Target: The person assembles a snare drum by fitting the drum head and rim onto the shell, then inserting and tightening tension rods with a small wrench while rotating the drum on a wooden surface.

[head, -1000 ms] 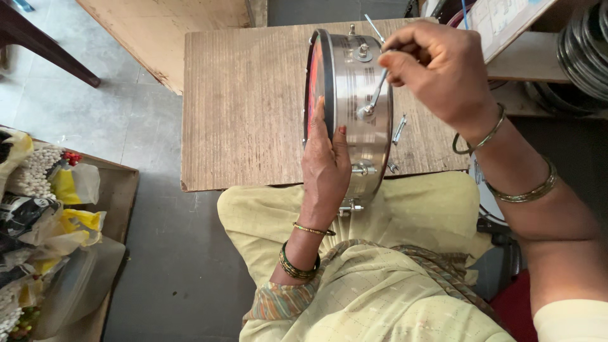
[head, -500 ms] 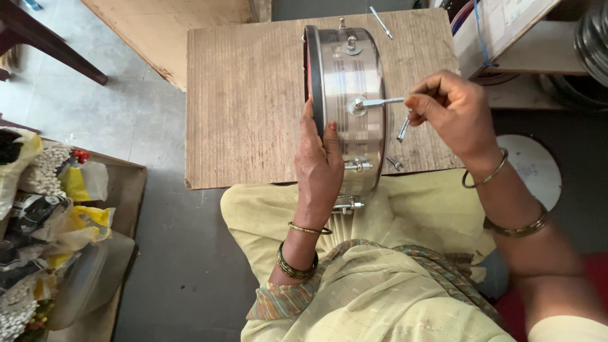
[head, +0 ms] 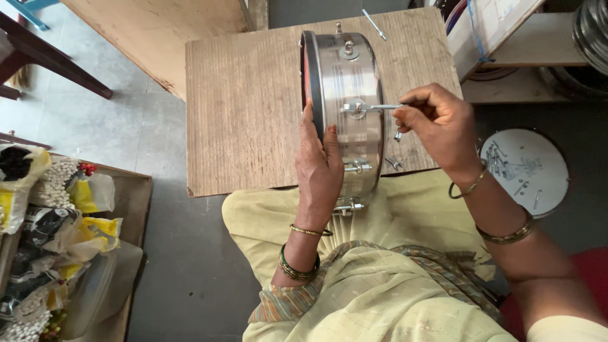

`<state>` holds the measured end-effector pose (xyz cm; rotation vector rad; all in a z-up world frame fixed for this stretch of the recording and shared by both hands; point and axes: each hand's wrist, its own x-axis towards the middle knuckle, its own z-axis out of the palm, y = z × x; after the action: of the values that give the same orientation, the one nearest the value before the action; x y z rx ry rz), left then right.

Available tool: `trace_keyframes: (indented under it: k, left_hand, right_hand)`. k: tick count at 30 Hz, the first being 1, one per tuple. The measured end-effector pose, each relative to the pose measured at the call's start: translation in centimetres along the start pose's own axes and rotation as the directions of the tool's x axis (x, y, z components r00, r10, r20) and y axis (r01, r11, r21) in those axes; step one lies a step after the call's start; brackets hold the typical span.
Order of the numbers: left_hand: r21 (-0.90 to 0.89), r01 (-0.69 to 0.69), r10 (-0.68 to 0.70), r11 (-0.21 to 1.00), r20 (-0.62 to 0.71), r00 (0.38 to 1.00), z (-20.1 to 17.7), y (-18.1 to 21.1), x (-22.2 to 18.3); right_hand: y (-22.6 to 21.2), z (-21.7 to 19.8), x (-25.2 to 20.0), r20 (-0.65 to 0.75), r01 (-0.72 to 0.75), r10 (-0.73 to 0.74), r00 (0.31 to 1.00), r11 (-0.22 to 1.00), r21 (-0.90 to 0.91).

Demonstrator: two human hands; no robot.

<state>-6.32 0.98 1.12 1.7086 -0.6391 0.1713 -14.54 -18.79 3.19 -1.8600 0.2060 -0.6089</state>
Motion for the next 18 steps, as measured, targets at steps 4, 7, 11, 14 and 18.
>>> trace_keyframes:
  k: [4, 7, 11, 14, 18]
  left_hand:
    - [0.004, 0.129, -0.129, 0.992, 0.042, 0.991, 0.2, 0.3, 0.0]
    - [-0.002, 0.088, -0.088, 0.996, 0.038, 0.995, 0.1, 0.6, 0.1]
    - [-0.007, 0.116, -0.116, 0.993, 0.061, 0.991, 0.1, 0.8, 0.2]
    - [-0.025, 0.084, -0.083, 0.996, 0.046, 0.995, 0.3, 0.6, 0.2]
    - [-0.008, 0.013, -0.013, 1.0, 0.013, 1.0, 0.2, 0.7, 0.4]
  right_hand:
    - [-0.8, 1.5, 0.3, -0.005, 0.179, -0.186, 0.983, 0.954, -0.242]
    - [-1.7, 2.1, 0.7, -0.018, 0.252, -0.273, 0.962, 0.91, -0.33]
    - [-2.7, 2.9, 0.8, 0.009, 0.343, -0.37, 0.929, 0.853, -0.394]
    - [-3.3, 3.1, 0.6, 0.052, 0.378, -0.403, 0.914, 0.797, -0.471]
    - [-4.1, 3.3, 0.5, 0.11, 0.388, -0.405, 0.908, 0.712, -0.585]
